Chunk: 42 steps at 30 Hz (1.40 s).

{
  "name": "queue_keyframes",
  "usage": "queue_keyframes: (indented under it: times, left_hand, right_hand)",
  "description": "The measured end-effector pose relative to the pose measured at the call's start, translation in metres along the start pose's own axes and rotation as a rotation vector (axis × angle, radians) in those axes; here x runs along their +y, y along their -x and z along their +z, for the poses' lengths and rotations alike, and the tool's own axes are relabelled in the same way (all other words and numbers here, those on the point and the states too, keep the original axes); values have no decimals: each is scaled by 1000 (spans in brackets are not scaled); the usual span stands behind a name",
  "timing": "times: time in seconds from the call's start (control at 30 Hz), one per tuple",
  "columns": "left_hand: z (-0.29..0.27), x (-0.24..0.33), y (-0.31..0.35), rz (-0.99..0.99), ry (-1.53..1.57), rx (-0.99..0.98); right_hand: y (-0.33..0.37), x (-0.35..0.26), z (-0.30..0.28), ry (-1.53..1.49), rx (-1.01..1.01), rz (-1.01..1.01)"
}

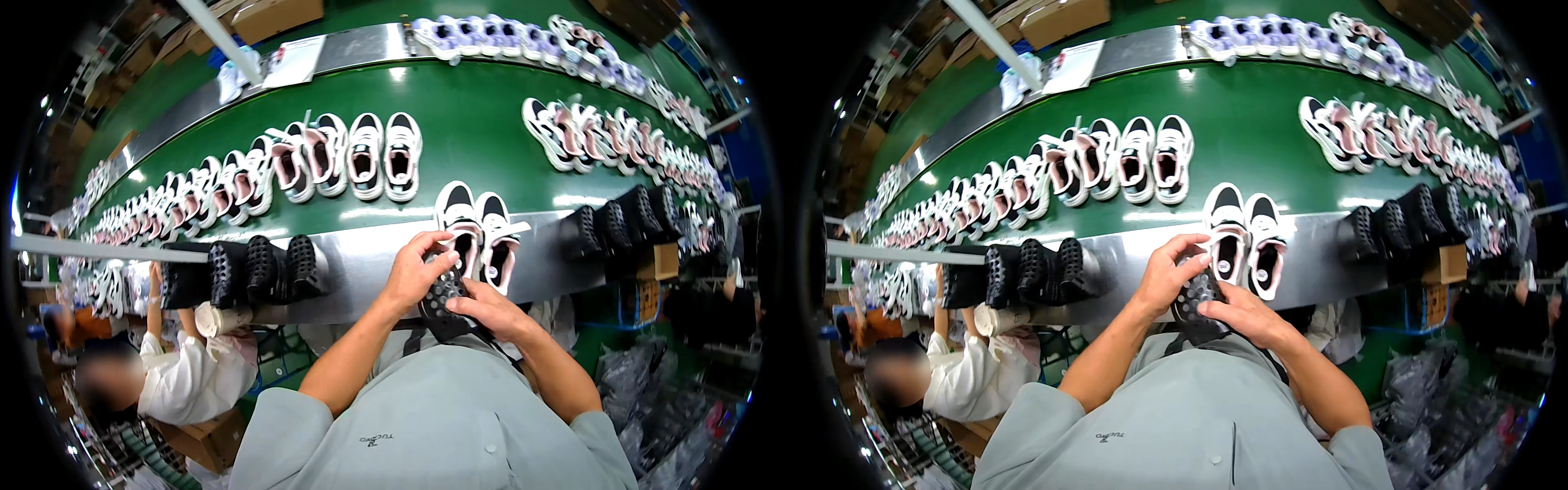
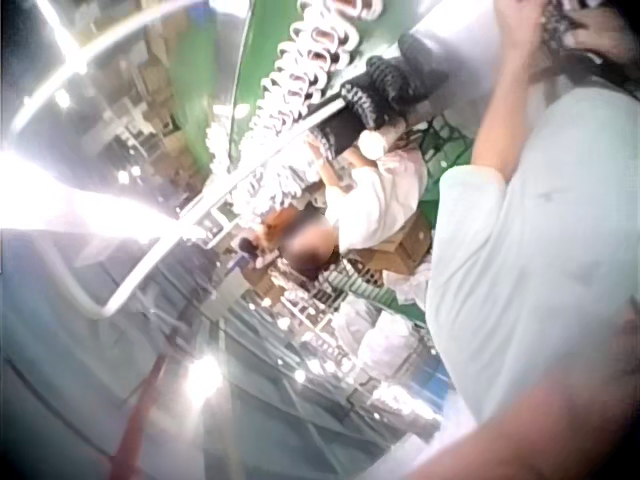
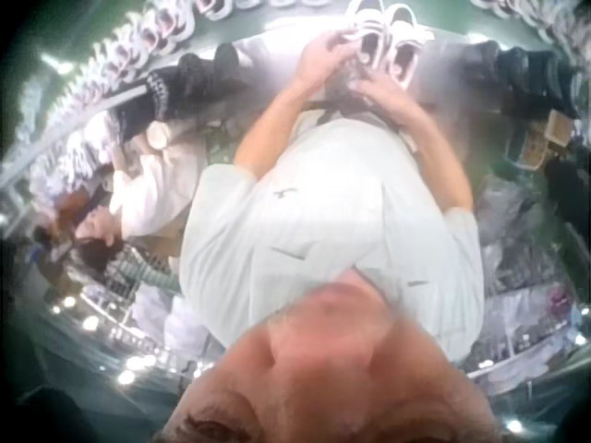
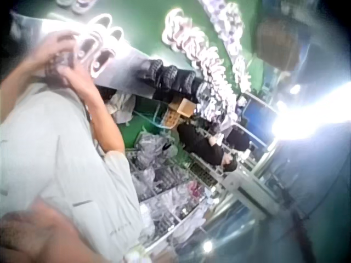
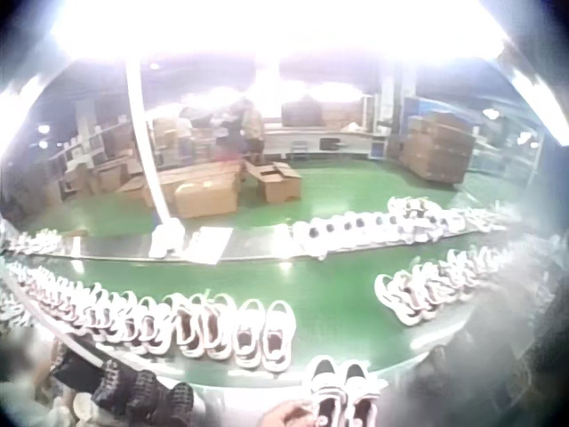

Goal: The person reaches into a large white bag to retrieve black perforated shoe components, stacks them on a metal table, and then picks up assembled sneakers from a conveyor belt to check them.

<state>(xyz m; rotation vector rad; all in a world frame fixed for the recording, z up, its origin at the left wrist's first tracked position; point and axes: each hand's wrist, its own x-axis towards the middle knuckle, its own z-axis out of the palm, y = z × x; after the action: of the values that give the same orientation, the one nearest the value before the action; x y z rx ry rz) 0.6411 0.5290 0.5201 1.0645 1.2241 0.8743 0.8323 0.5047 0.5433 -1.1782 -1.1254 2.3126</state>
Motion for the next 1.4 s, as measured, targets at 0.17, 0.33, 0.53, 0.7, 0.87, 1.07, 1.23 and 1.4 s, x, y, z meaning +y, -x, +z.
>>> queue_keyframes:
  times: [0.17, 0.33, 0.53, 0.7, 0.87, 1.07, 1.23, 1.4]
  left_hand:
    - [27, -16, -10, -136, 15, 246]
    - [45, -22, -14, -156, -30, 223]
    - [37, -30, -70, 629, -879, 189]
    - [33, -31, -122, 207, -868, -350]
    - [14, -55, -122, 52, -791, -281]
    - [12, -52, -116, -110, -611, -252]
    - [20, -45, -117, -64, -625, -322]
    - [4, -62, -99, 92, -339, -165]
  right_hand:
    - [41, -5, 3, 1073, 496, -196]
    - [49, 13, -7, 989, 550, -278]
    - [37, 17, -36, 1102, 506, -48]
    - [-6, 17, -49, 1212, 634, -60]
    - [-72, 62, -44, 1466, 772, -81]
    - [-57, 89, -44, 1493, 701, -423]
    - [-89, 92, -64, 1297, 890, -564]
    - [-60, 86, -58, 931, 956, -535]
